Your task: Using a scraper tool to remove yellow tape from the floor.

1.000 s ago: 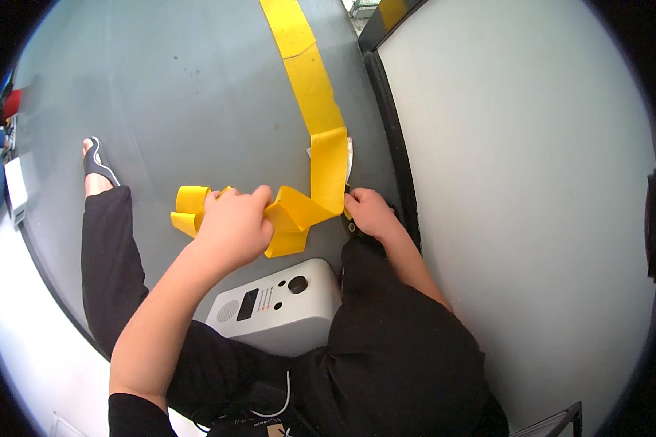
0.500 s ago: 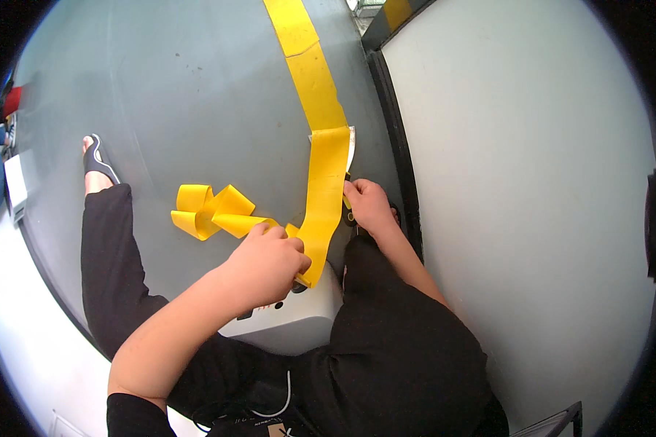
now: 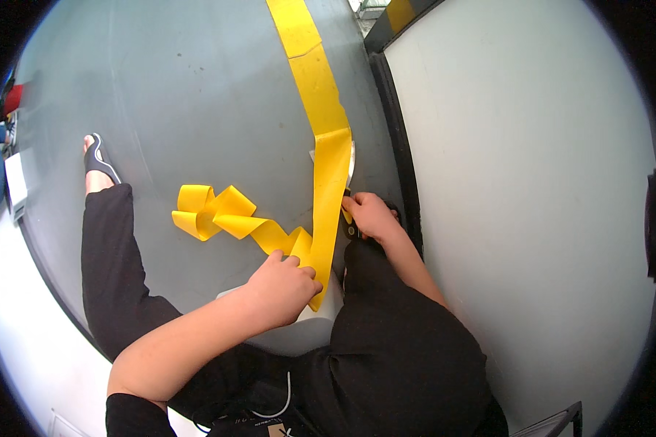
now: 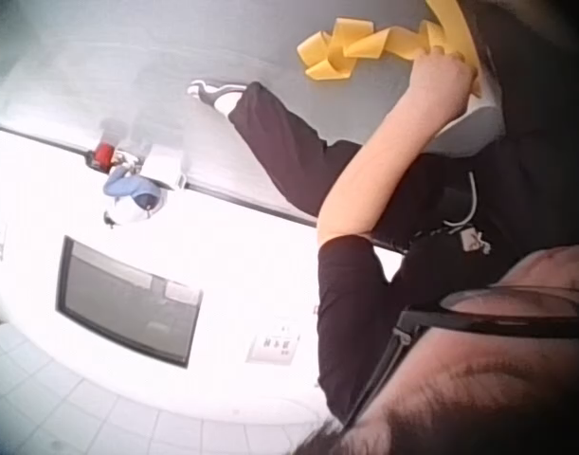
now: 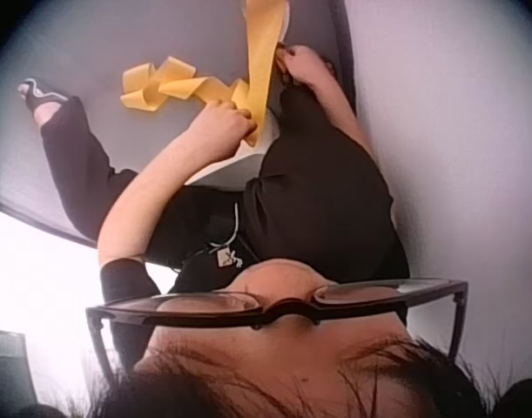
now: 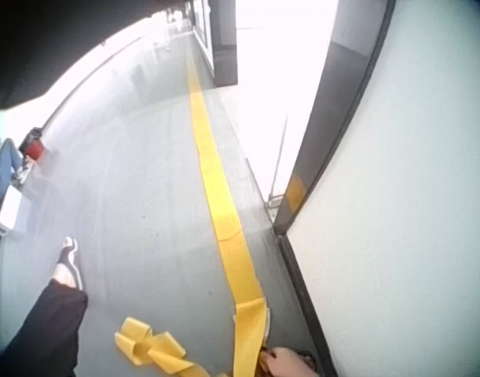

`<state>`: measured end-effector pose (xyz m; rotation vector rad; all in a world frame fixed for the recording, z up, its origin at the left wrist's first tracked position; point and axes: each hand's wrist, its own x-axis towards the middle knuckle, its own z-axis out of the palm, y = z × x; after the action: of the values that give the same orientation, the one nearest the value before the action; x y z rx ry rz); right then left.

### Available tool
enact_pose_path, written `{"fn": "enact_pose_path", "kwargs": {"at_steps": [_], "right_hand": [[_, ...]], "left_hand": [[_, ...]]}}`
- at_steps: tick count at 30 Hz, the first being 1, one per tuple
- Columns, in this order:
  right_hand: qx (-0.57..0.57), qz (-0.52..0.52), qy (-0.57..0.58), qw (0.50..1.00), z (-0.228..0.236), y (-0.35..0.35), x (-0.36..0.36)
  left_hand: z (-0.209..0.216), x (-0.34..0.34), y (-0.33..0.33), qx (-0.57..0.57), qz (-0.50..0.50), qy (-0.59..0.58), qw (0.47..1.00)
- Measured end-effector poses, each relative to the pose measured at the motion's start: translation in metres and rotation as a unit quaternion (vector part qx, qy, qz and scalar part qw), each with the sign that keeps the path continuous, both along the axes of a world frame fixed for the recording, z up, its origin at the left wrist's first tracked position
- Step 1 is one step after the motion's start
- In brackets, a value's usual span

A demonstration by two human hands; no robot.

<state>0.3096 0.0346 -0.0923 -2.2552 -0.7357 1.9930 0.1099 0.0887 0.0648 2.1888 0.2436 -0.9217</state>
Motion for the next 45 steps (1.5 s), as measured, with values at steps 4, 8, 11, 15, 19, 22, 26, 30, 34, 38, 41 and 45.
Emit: {"fn": "enact_pose_path", "kwargs": {"at_steps": [4, 8, 11, 15, 19, 22, 26, 30, 34, 38, 41, 45], "right_hand": [[0.131, -0.064, -0.028, 0.989, -0.022, -0.011, -0.004], [0.124, -0.078, -0.051, 0.988, -0.018, -0.009, 0.001], [0.112, -0.068, -0.007, 0.991, -0.019, -0.016, 0.011], [0.023, -0.043, 0.094, 0.994, -0.009, -0.005, 0.005], [0.009, 0.059, 0.044, 0.997, 0.023, 0.004, 0.002], [0.135, -0.118, 0.015, 0.984, 0.000, -0.003, -0.011], [0.121, -0.115, 0.019, 0.986, -0.010, -0.017, -0.011], [0.068, 0.047, 0.050, 0.995, -0.021, -0.026, -0.009], [0.130, -0.084, -0.016, 0.988, -0.002, -0.009, -0.007], [0.142, -0.077, -0.074, 0.984, -0.007, -0.021, -0.007], [0.101, 0.038, 0.014, 0.994, -0.011, -0.023, -0.008], [0.145, 0.014, 0.007, 0.989, -0.022, -0.026, -0.019]], "left_hand": [[0.000, 0.001, 0.000, -0.003, 0.002, 0.001, 1.000], [-0.002, 0.002, -0.006, 0.006, -0.006, -0.006, 1.000], [0.005, 0.007, -0.008, 0.014, -0.019, 0.003, 1.000], [-0.005, -0.001, -0.010, 0.007, -0.017, 0.026, 0.999], [-0.002, -0.003, -0.014, 0.009, -0.025, 0.021, 0.999], [-0.004, -0.002, -0.014, 0.002, -0.032, 0.026, 0.999], [-0.006, -0.008, -0.015, 0.000, -0.050, 0.036, 0.998], [0.008, -0.021, -0.008, -0.039, -0.065, 0.034, 0.997], [0.014, -0.053, 0.076, -0.020, 0.121, 0.182, 0.976], [0.027, -0.132, 0.183, 0.318, 0.342, 0.186, 0.864], [0.007, -0.272, 0.202, 0.319, 0.460, 0.369, 0.742], [-0.027, -0.345, 0.203, 0.217, 0.569, 0.361, 0.706]]}}
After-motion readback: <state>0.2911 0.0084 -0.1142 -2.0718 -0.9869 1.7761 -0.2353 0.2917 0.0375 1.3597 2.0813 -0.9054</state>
